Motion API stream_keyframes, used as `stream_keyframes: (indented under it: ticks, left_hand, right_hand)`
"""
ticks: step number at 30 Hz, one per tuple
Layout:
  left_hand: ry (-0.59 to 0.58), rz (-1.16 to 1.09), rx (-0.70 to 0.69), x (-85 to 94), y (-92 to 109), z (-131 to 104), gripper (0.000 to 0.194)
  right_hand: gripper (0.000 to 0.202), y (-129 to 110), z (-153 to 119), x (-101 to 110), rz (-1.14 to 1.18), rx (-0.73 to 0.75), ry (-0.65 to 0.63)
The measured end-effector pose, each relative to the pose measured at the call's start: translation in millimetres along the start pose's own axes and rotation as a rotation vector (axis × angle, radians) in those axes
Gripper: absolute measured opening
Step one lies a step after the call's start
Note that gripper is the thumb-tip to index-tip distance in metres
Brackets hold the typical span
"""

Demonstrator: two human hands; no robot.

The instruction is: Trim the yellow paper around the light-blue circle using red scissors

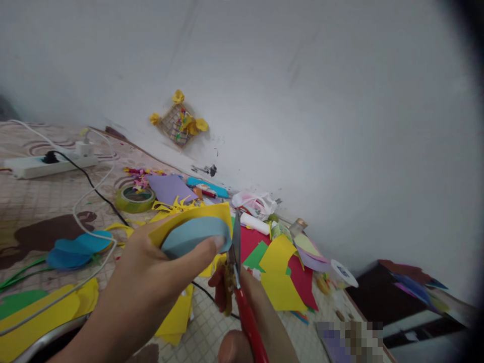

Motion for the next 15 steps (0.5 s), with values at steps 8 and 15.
stream_keyframes:
  ticks: [8,15]
  left_hand:
    - [0.060,-0.019,0.007,1.2,-8,0,0.013]
    - [0.033,-0.044,0.016,-0.2,-4,0,0.013]
  right_hand:
    - [0.045,-4,-2,2,-0.078,0.030,0.040]
    - [0.045,4,1,5,-0.055,-0.008,0.006]
Point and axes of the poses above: each hand's wrist, its own z-axis towards the middle knuckle, its own x-axis out of the back of the hand, y = z × x, the point moved 3 cm from there along z, towards the middle knuckle, and after that the axes turned 1 degree about -y, right-handed, at the moved point
